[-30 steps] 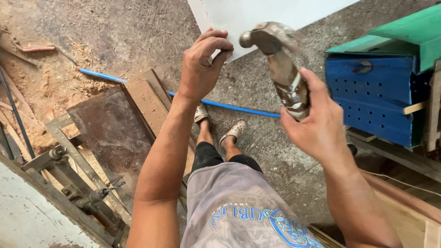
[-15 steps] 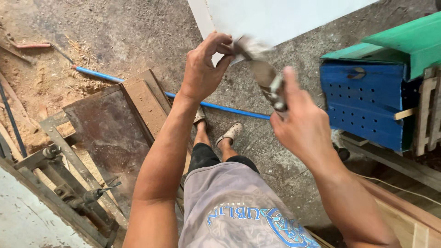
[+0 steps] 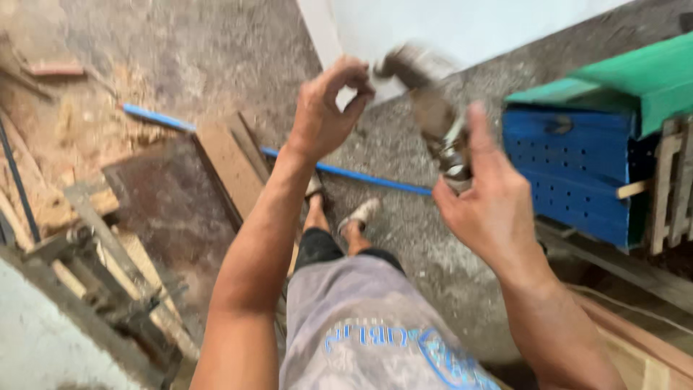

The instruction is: The person hammers nails into the side of a white wooden cabinet. The person picks up nails from the surface and uses a hammer to drive them into the wood, repositioning the cabinet as they work.

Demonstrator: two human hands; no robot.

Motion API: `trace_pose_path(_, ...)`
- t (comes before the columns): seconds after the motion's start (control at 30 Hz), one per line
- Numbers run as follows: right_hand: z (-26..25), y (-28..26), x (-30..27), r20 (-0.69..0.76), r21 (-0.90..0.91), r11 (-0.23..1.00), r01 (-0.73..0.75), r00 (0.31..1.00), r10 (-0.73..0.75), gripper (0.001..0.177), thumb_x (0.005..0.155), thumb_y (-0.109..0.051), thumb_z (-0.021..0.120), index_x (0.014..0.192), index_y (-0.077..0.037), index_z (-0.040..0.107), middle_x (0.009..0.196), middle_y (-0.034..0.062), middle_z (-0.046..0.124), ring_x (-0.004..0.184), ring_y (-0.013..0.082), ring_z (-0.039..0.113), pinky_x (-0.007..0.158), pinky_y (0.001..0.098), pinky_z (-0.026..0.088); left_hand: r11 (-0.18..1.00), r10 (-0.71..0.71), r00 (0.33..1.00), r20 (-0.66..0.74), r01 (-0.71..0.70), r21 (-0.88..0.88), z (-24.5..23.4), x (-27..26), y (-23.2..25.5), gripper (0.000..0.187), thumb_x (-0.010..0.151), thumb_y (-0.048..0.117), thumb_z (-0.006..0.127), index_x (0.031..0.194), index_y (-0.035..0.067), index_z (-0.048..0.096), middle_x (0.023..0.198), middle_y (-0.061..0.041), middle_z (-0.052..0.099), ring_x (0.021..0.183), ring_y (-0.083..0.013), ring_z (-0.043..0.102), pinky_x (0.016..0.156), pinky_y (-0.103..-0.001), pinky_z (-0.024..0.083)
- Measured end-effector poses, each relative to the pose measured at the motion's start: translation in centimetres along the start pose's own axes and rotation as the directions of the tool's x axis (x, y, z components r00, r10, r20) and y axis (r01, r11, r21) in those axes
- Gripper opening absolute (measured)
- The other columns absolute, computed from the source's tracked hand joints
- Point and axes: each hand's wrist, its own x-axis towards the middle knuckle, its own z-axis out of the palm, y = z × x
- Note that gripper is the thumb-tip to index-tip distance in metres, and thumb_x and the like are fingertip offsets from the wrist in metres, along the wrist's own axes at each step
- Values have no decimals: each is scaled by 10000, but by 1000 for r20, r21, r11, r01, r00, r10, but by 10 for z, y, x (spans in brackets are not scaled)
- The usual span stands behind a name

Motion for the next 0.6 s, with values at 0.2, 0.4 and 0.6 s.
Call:
trace_pose_path(0.2, 14, 4, 2, 79, 23, 998, -56, 995, 54, 980, 797, -66, 801, 1626, -12, 281, 1214, 282, 692, 950, 407, 727, 763, 461, 608, 1000, 24, 1000, -1, -24, -11, -1, 1, -8, 347, 881, -137, 762, 1160, 9, 615, 1164, -80, 709, 989, -150, 759, 959, -303, 598)
trace_pose_path(0.4, -3, 4, -3, -112, 41, 993, 106, 989, -101, 918, 875, -19, 740, 1639, -50, 232, 1336, 326, 641, 1017, 379, 746, 752, 383, 638, 992, -91, 990, -110, 80, -94, -9, 3, -25, 420, 1029, -28, 737, 1410, 60, 581, 1330, -80, 662, 1233, -183, 667, 1060, -311, 609)
trace_pose_path(0.6, 30, 14, 3, 65, 74, 995, -61, 996, 56, 978, 828, -34, 788, 1651, -49, 260, 1170, 289, 705, 859, 351, 744, 707, 409, 618, 963, -266, 936, -231, 252, -91, 10, 12, -55, 748, 993, 158, 818, 1588, 63, 376, 1517, -145, 537, 1326, -265, 626, 1113, -386, 581)
